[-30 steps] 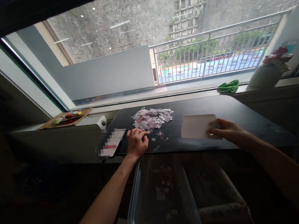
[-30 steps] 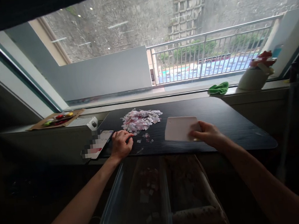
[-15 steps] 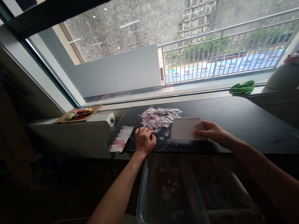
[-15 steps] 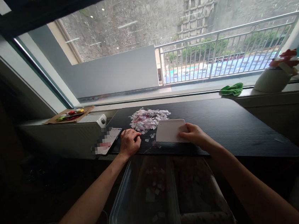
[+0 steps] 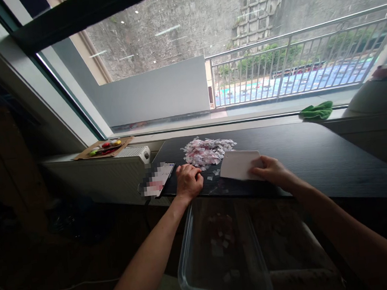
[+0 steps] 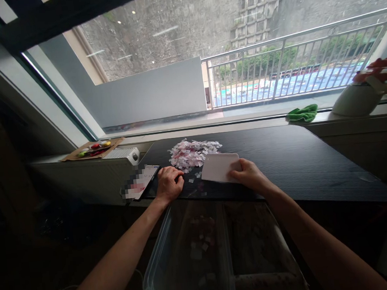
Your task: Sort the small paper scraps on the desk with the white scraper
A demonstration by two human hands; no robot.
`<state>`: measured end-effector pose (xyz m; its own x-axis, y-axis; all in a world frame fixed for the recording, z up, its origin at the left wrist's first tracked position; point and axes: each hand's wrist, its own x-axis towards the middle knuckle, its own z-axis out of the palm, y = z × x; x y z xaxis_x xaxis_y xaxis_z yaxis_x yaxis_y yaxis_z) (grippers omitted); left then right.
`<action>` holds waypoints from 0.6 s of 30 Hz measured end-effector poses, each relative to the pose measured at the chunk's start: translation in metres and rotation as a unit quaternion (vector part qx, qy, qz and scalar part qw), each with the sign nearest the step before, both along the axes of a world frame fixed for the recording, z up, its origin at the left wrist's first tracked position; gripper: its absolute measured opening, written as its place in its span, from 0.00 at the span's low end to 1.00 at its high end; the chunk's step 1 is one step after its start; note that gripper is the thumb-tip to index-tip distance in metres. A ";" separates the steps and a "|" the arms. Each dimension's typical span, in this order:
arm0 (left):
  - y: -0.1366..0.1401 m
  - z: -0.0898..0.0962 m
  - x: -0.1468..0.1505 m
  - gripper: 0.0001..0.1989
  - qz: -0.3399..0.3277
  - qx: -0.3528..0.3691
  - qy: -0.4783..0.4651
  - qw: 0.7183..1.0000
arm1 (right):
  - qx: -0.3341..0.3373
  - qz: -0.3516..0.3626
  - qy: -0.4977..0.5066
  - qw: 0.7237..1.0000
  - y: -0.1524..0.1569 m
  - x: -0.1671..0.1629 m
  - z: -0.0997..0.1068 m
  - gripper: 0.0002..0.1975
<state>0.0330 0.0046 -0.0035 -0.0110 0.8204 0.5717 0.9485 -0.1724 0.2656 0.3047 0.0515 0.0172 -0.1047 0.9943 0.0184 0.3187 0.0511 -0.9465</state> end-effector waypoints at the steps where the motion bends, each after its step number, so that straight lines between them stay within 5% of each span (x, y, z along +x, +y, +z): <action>1: 0.000 0.000 0.000 0.08 0.000 0.000 0.000 1.000 | -0.007 0.007 -0.006 1.000 0.002 -0.001 0.000 0.11; 18: 0.000 0.000 0.000 0.08 0.005 -0.002 0.006 1.000 | -0.082 0.098 0.068 0.989 -0.027 0.001 0.010 0.14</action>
<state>0.0333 0.0044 -0.0034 -0.0121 0.8224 0.5687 0.9530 -0.1628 0.2556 0.3056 0.0241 0.0269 -0.3035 0.9461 -0.1134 0.1861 -0.0578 -0.9808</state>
